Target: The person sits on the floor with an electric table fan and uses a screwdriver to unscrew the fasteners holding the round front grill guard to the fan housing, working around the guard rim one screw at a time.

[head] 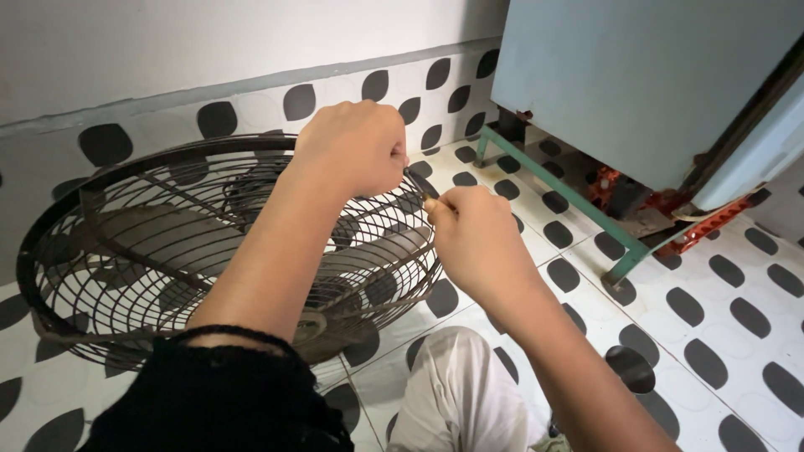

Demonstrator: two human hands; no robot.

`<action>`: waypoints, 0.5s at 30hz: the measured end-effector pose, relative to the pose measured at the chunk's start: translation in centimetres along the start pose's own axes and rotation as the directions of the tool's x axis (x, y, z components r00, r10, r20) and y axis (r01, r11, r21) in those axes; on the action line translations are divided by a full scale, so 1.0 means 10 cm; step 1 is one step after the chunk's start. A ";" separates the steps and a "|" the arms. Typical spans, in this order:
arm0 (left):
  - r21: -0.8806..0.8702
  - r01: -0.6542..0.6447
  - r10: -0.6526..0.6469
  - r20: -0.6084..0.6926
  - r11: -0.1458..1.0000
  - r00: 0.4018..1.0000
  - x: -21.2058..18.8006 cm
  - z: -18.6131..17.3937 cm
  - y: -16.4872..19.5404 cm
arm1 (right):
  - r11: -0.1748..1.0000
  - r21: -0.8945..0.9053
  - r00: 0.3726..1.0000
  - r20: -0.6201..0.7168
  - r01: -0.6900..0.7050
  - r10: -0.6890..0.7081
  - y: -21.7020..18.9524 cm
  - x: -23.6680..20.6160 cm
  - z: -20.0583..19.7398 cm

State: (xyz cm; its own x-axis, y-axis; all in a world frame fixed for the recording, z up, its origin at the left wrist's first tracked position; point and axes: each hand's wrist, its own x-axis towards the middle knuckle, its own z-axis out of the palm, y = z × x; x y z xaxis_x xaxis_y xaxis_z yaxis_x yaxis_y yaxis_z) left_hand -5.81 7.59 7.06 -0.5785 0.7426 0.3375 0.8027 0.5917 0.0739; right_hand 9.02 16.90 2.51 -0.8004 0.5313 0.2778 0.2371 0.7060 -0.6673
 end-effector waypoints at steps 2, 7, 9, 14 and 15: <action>0.009 0.017 -0.018 0.036 1.000 0.999 0.00 -0.01 0.01 | 0.998 0.064 0.999 0.029 -0.028 0.026 0.05 0.03 0.00; 0.009 0.047 -0.047 0.047 0.999 0.998 0.01 -0.03 0.03 | 0.963 0.236 0.987 0.120 -0.131 0.104 0.18 0.10 0.03; -0.004 0.077 -0.076 0.081 0.997 0.994 0.02 -0.05 0.03 | 0.906 0.381 0.975 0.188 -0.182 0.117 0.22 0.12 0.06; 0.020 0.071 -0.072 0.084 0.997 0.994 0.01 -0.06 0.04 | 0.765 0.539 0.920 0.350 -0.352 0.177 0.28 0.15 0.09; 0.025 0.069 -0.071 0.098 0.997 0.993 0.01 -0.06 0.05 | 0.736 0.571 0.914 0.371 -0.364 0.164 0.32 0.15 0.10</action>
State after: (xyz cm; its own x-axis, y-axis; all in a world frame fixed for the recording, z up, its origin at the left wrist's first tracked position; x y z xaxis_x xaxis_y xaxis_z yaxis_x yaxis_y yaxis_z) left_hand -5.42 7.75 7.71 -0.6454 0.7258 0.2379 0.7571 0.6491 0.0736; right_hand 8.00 19.50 0.11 -0.8972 0.4273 -0.1119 0.1514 0.0594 -0.9867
